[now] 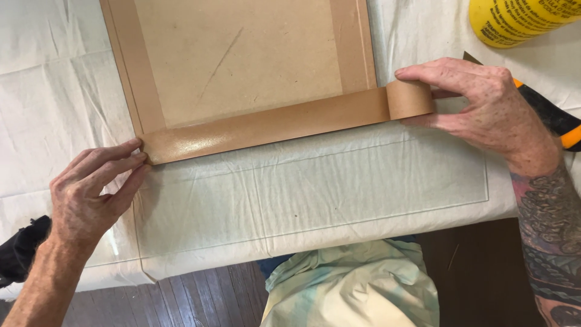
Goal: Applying adhesive tape and finishing the back of a wooden picture frame
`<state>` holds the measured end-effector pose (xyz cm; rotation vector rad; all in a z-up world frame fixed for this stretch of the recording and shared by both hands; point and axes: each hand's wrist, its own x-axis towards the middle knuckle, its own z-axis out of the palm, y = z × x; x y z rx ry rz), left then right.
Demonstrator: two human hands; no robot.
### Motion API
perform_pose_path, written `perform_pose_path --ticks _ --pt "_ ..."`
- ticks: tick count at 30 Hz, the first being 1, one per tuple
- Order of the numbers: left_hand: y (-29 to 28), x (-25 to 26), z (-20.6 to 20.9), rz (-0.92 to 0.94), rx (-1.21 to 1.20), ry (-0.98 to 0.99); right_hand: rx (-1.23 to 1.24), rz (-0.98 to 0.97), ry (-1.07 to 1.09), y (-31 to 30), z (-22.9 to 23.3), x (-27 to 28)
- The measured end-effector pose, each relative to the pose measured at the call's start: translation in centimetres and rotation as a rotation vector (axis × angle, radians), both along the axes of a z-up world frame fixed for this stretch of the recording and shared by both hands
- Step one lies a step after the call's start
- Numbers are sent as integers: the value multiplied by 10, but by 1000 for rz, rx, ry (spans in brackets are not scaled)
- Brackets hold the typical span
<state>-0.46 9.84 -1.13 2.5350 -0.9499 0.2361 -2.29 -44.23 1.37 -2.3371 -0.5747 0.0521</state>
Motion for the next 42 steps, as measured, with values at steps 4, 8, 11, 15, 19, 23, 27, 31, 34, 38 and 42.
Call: perform_pose_path --ticks 4,8,11,15,19,23,27,31,34,38,42 --pt "2 1 -1 -17 -12 -7 -32 2 11 0 0 1" --pt "3 0 -3 -1 -1 -4 -52 22 -8 2 2 2" --pt "5 1 -3 -6 11 -18 -67 28 -11 4 4 3" --pt "7 1 -6 -13 18 -28 -87 41 -39 1 -2 3" --pt "7 1 -5 -9 18 -21 -149 74 -74 3 -2 5" --pt "9 3 -4 -41 26 -12 -196 79 -79 6 0 4" --pt "8 2 -4 -49 6 4 -247 56 -74 7 -1 3" --pt "4 1 -3 -25 -33 21 -258 72 -92 10 0 3" --pt "7 2 -6 -23 -29 43 -253 61 -70 12 1 3" --pt "14 5 -15 -27 -43 23 -255 45 -81 18 1 2" --pt "14 4 -13 -34 -12 16 -249 41 -90 20 4 1"
